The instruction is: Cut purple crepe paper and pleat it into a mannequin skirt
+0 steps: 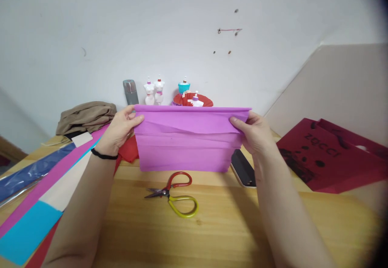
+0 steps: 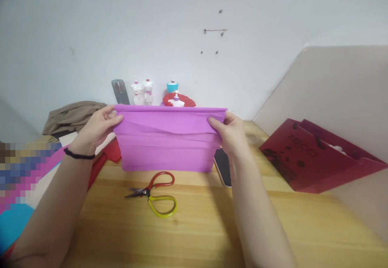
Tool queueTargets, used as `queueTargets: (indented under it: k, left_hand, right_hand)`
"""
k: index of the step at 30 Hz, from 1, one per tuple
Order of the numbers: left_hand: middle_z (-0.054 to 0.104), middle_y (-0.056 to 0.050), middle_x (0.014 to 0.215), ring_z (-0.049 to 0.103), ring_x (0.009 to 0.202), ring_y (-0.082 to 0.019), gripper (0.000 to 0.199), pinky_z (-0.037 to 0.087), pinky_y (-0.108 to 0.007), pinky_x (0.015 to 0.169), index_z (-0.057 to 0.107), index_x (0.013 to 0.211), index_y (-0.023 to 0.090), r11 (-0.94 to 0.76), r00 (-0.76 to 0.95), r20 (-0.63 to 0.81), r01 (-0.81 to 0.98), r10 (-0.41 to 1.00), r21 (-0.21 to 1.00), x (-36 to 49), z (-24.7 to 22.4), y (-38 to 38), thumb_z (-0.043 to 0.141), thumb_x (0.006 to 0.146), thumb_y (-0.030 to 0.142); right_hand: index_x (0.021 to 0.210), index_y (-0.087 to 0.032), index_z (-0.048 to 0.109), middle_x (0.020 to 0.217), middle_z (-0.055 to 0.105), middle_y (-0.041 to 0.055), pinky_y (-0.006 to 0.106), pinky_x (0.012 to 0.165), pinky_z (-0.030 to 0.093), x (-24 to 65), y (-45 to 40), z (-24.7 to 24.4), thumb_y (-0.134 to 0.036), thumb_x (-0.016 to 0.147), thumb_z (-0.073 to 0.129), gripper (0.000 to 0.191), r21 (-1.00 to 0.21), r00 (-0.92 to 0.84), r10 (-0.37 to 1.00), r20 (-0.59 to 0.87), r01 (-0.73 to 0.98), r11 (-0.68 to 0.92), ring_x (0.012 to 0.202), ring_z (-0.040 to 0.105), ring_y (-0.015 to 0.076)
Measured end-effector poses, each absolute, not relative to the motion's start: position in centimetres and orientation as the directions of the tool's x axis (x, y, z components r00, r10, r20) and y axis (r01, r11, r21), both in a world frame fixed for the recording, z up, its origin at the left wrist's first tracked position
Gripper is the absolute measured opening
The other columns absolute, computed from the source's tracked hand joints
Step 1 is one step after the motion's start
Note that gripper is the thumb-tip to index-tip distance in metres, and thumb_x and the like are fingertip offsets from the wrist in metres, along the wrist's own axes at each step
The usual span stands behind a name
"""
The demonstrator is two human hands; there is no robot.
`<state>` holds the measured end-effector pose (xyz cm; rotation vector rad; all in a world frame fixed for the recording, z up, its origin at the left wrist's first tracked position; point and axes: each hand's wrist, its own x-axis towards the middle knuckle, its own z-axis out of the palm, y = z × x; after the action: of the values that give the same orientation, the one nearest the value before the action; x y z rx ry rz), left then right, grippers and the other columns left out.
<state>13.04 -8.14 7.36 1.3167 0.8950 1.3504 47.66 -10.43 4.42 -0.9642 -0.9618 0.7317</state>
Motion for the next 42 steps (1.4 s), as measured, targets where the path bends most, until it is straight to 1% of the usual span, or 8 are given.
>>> queueTargets:
  k: [7,12,18,21,24,31,36,42]
  left_hand:
    - [0.072,-0.011,0.115,0.071,0.099,-0.026,0.090,0.060,-0.029,0.078,0.053,0.139,0.020,-0.226,0.220,0.244,-0.100,0.945,0.969,11.9,7.0,-8.0,0.089,0.056,0.018]
    - [0.052,-0.014,0.146,0.041,0.141,-0.033,0.101,0.053,-0.035,0.101,0.047,0.145,0.024,-0.320,0.139,0.316,0.006,0.938,0.947,10.2,7.8,-8.2,0.091,0.055,0.022]
    - [0.053,-0.008,0.147,0.070,0.099,-0.023,0.080,0.061,-0.033,0.080,0.061,0.132,0.031,-0.511,0.073,0.510,-0.007,0.857,0.860,9.5,9.8,-10.5,0.090,0.059,0.023]
    - [0.074,-0.006,0.112,0.071,0.081,-0.018,0.042,0.060,-0.028,0.070,0.078,0.101,0.023,-0.530,0.041,0.530,-0.020,0.847,0.848,9.6,10.6,-11.8,0.088,0.060,0.020]
    - [0.076,-0.004,0.081,0.070,0.079,-0.018,0.017,0.059,-0.025,0.068,0.078,0.069,0.021,-0.543,0.005,0.545,-0.073,0.839,0.837,9.8,11.0,-12.2,0.086,0.056,0.014]
    - [0.076,-0.003,0.077,0.068,0.076,-0.015,0.018,0.059,-0.022,0.070,0.079,0.071,0.021,-0.458,0.020,0.469,-0.184,0.883,0.870,9.7,10.4,-11.1,0.087,0.055,0.019]
    - [0.075,-0.005,0.102,0.067,0.100,-0.019,0.031,0.056,-0.025,0.089,0.081,0.086,0.021,-0.535,0.062,0.556,-0.200,0.829,0.821,9.4,9.9,-10.5,0.087,0.055,0.020]
    - [0.071,-0.005,0.110,0.062,0.111,-0.026,0.031,0.057,-0.036,0.091,0.080,0.080,0.026,-0.566,0.037,0.572,-0.097,0.820,0.818,9.4,9.7,-10.1,0.084,0.053,0.011]
  right_hand:
    - [0.073,-0.027,0.075,0.075,0.074,-0.0006,0.033,0.064,0.058,47.9,-10.9,4.8,-0.029,0.053,0.091,0.026,-0.892,0.382,0.842,0.381,-0.086,0.443,0.064,0.065,0.0170]
    - [0.093,-0.029,0.076,0.089,0.075,-0.0001,0.032,0.067,0.059,48.0,-11.5,5.4,-0.027,0.058,0.089,0.037,-0.872,0.331,0.826,0.456,-0.018,0.489,0.072,0.068,0.0170]
    - [0.130,-0.041,0.060,0.131,0.065,0.0030,0.027,0.059,0.057,46.9,-13.3,6.9,-0.019,0.055,0.091,0.084,-0.799,0.355,0.733,0.580,0.071,0.597,0.093,0.069,0.0196]
    - [0.119,-0.043,0.067,0.142,0.058,-0.0031,0.026,0.064,0.058,46.4,-14.5,7.5,-0.019,0.057,0.090,0.070,-0.747,0.309,0.707,0.636,0.016,0.665,0.118,0.062,0.0225]
    - [0.096,-0.036,0.076,0.104,0.077,-0.0015,0.028,0.058,0.058,46.7,-15.0,7.5,-0.024,0.059,0.088,0.041,-0.741,0.291,0.711,0.640,-0.014,0.672,0.095,0.072,0.0212]
    - [0.087,-0.037,0.077,0.075,0.077,-0.0032,0.041,0.074,0.061,47.7,-14.3,7.0,-0.038,0.069,0.082,0.019,-0.791,0.229,0.775,0.589,-0.033,0.611,0.075,0.073,0.0224]
    - [0.092,-0.032,0.080,0.105,0.077,0.0039,0.046,0.097,0.053,47.9,-14.2,7.1,-0.061,0.070,0.074,0.037,-0.754,-0.002,0.755,0.656,-0.039,0.655,0.109,0.067,0.0296]
    - [0.099,-0.037,0.078,0.129,0.066,0.0008,0.045,0.099,0.052,47.9,-14.3,6.7,-0.034,0.067,0.085,0.033,-0.753,-0.038,0.755,0.654,0.066,0.655,0.129,0.053,0.0295]
